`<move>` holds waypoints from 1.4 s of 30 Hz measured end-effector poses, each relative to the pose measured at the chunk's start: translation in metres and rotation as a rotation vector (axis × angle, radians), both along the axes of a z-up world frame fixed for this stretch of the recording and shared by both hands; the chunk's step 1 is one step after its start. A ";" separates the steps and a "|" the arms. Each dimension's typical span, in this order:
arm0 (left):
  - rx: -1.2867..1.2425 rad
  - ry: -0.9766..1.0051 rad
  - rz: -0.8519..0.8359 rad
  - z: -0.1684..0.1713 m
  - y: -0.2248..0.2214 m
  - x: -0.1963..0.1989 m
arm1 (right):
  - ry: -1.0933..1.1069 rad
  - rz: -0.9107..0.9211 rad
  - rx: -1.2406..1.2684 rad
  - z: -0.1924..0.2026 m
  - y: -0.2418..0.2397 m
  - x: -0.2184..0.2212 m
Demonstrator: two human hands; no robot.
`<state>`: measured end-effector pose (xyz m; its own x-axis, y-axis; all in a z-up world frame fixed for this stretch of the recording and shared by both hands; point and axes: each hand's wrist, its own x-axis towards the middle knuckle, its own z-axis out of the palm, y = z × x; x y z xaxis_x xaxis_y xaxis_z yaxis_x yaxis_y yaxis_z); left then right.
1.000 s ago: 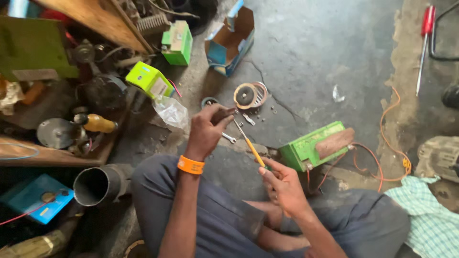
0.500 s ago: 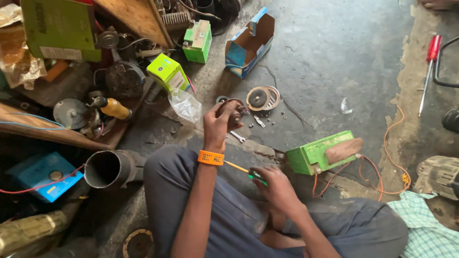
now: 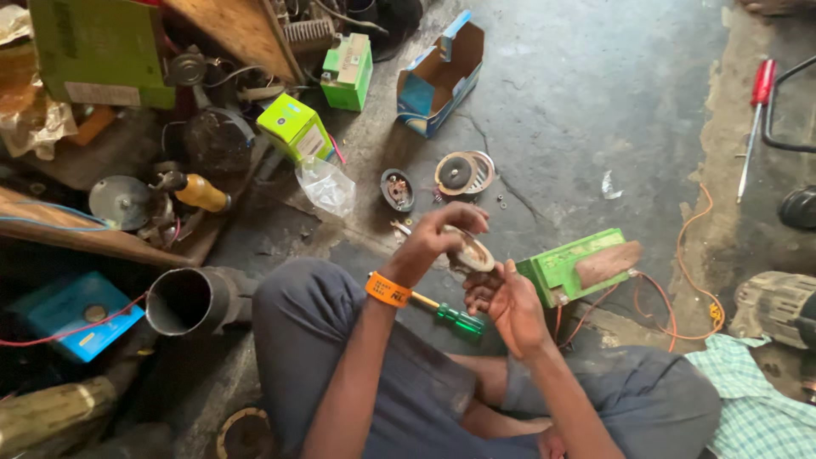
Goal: The person sits on the floor and uses a screwdriver to adjust a small cylindrical electrical component. They then connect an orange wire to a green battery and test the component by touching the wire to its terminals. The person repeats this testing process several times.
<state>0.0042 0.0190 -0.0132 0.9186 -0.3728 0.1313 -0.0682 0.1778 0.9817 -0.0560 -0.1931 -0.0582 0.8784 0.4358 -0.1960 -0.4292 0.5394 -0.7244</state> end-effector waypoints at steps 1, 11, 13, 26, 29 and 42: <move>-0.012 0.078 -0.047 0.002 -0.004 0.002 | -0.028 -0.031 -0.031 -0.001 0.000 0.000; 0.011 0.198 -0.070 -0.010 -0.010 0.004 | -0.150 -0.191 -0.233 0.013 0.015 -0.004; 0.072 0.225 -0.080 -0.021 -0.012 0.004 | -0.178 -0.239 -0.310 0.017 0.018 -0.008; -0.061 0.523 -0.090 -0.015 -0.014 -0.013 | -0.239 -0.337 -0.534 0.010 0.016 -0.052; -0.060 0.567 -0.023 -0.005 -0.012 -0.020 | -0.267 -0.321 -0.564 0.005 0.010 -0.068; 0.140 0.582 0.127 -0.034 -0.030 -0.039 | -0.393 -0.750 -0.762 -0.009 -0.081 -0.064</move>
